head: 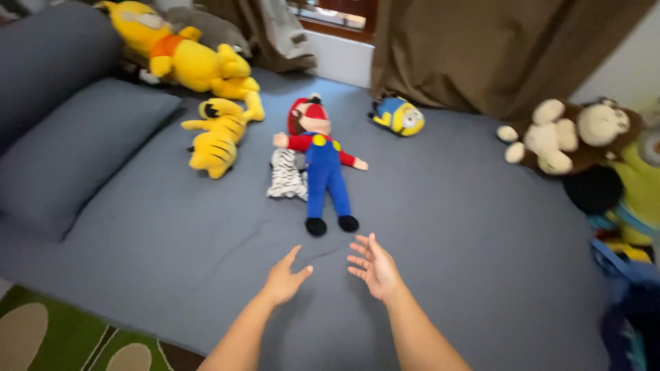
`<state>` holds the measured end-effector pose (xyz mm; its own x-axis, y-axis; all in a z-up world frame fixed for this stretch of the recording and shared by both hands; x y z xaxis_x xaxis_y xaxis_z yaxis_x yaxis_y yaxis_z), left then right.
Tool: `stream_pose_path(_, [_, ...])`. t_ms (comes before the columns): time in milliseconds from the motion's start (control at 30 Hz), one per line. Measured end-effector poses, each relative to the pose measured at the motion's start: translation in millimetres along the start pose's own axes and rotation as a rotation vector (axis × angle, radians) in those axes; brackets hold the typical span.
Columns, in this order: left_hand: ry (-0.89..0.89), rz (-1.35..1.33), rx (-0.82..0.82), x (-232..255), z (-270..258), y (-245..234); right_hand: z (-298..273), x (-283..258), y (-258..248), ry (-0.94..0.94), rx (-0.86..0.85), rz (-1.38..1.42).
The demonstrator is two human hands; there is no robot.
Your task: The person is tidying a bedroom by picking up and arranging plush toys, a handheld console, and a backpack on a bed and near a window.
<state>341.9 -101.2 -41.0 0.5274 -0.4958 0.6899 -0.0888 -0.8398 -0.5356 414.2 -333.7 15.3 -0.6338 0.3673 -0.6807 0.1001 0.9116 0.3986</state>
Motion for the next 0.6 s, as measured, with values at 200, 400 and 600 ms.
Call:
stream_pose_path(200, [0.035, -0.085, 0.101, -42, 33, -71, 80, 17, 65, -0.019, -0.174, -0.127])
stream_pose_path(400, [-0.119, -0.139, 0.106, -154, 103, -118, 173, 52, 86, -0.015, 0.121, -0.493])
stream_pose_path(600, [-0.284, -0.158, 0.120, -265, 153, -151, 258, 106, 85, 0.170, 0.335, -0.555])
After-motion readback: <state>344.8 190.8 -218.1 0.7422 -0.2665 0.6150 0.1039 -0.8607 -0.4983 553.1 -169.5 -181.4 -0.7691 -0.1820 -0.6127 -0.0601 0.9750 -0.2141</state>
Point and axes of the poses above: each hand's wrist, its own z-axis towards the middle knuckle, its own y-axis out of the palm, x = y × z, the point moved 6 cm from there along z, towards the middle knuckle, and after that the axes turned 8 degrees about z, right-handed, at the moved point
